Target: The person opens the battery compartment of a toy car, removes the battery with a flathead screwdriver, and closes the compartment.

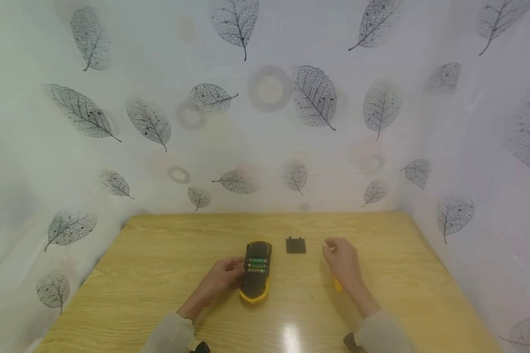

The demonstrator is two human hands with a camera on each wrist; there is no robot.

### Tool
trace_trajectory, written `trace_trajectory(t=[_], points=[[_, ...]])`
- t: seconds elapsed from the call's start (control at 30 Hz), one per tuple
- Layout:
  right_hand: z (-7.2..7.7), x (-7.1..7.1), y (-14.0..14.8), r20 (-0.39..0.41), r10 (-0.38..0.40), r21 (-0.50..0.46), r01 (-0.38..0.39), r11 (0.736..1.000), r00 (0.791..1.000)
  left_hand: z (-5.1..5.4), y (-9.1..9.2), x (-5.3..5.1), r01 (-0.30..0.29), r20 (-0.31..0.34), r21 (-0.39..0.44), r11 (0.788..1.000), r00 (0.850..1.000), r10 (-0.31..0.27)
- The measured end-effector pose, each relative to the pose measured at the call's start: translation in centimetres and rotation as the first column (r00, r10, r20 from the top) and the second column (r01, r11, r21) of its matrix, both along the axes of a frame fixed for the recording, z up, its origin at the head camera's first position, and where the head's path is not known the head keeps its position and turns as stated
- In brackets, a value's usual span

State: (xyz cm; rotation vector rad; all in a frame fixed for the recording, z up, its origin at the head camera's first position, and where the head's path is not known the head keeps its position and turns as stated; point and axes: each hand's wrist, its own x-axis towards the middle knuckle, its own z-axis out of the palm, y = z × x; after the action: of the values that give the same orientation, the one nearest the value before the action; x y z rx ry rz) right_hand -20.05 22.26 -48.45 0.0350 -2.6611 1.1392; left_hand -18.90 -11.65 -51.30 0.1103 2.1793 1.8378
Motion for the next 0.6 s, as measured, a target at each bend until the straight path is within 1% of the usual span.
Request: trace_trajectory(t=[0.23, 0.43, 0.6], points=[[0.3, 1.1, 0.7, -0.033, -0.025, 0.019, 0.026, 0.999, 0.999, 0.2, 0.0, 0.1, 0.006, -0.002, -0.009, 1.000, 1.000, -0.006], [0.6, 1.9, 1.3, 0.001, -0.036, 0.022, 0.036, 0.999, 0.999, 0.2, 0.0, 0.2, 0.007, -0.003, -0.005, 1.000, 1.000, -0.007], [0.3, 2.5, 2.0, -0.021, -0.030, 0.038, 0.031, 0.999, 0.999, 0.2, -0.1, 0.2, 0.005, -0.004, -0.010, 1.000, 1.000, -0.005]])
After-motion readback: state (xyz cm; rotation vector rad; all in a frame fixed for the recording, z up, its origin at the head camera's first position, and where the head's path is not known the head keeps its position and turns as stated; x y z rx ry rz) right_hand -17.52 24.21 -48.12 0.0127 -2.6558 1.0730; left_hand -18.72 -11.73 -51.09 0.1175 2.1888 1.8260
